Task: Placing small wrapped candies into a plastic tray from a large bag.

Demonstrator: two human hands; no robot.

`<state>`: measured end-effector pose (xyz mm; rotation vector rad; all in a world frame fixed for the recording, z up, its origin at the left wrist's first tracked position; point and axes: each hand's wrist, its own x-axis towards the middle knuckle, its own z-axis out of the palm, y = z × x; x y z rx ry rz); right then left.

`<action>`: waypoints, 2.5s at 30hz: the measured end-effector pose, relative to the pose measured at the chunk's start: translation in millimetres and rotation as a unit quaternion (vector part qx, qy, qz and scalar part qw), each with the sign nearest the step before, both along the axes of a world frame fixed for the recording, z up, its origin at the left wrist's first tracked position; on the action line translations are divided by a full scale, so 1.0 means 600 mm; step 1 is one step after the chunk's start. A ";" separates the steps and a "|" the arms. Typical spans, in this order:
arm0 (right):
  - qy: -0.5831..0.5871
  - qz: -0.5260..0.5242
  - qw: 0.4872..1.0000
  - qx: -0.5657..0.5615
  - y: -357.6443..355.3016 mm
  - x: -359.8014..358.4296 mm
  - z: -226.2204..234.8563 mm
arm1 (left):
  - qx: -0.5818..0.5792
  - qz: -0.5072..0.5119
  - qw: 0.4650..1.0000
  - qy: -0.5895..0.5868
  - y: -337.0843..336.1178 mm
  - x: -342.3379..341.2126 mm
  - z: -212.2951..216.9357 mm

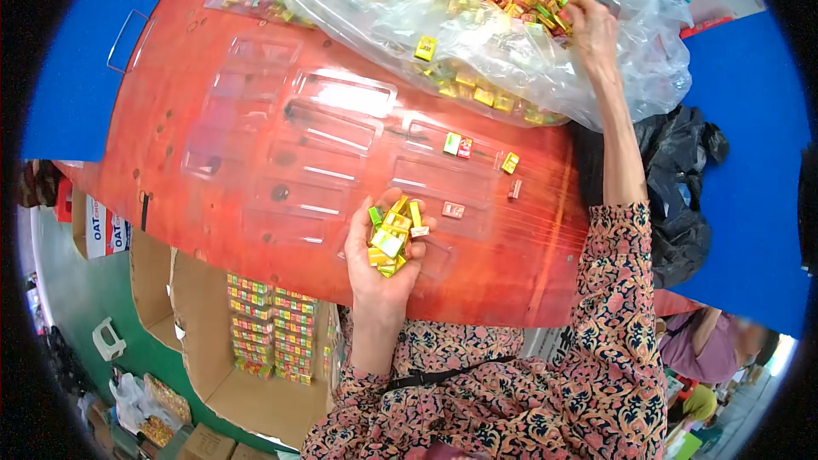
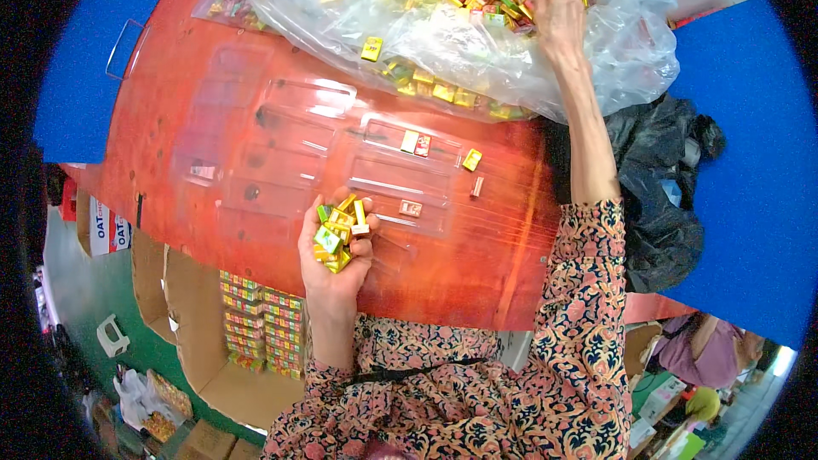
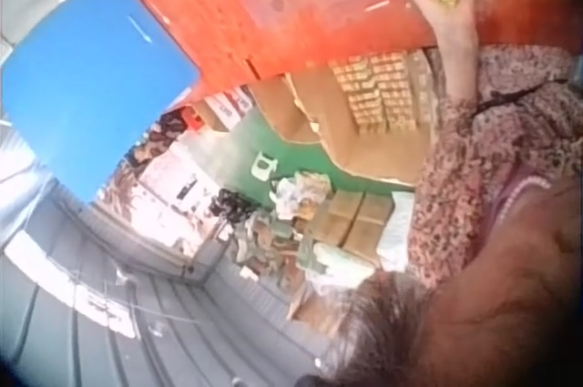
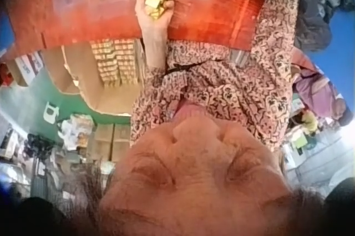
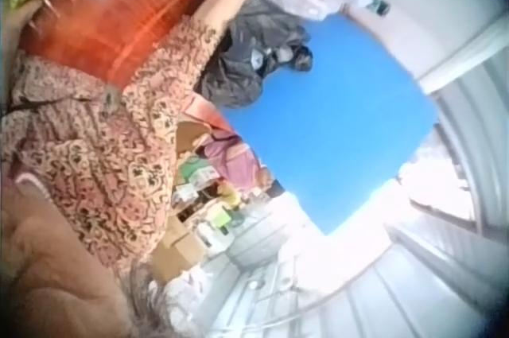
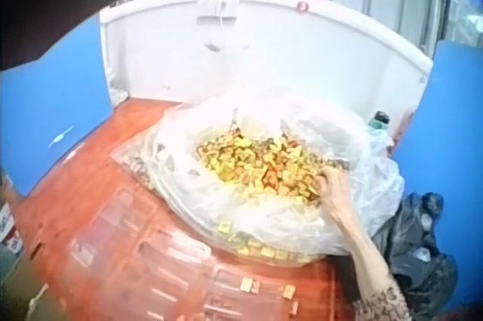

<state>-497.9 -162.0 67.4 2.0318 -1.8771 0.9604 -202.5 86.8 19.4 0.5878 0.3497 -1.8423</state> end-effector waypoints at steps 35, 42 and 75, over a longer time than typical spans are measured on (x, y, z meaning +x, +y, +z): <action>-0.039 0.471 0.844 0.254 0.176 0.213 -0.021 | 0.004 0.027 1.000 0.008 0.001 0.014 0.006; 0.063 0.337 0.937 0.069 0.116 0.244 0.005 | -0.021 0.027 0.999 0.020 0.010 0.015 0.000; -0.048 0.274 0.931 0.235 0.259 0.146 -0.065 | -0.014 0.006 1.000 -0.020 0.013 -0.002 0.015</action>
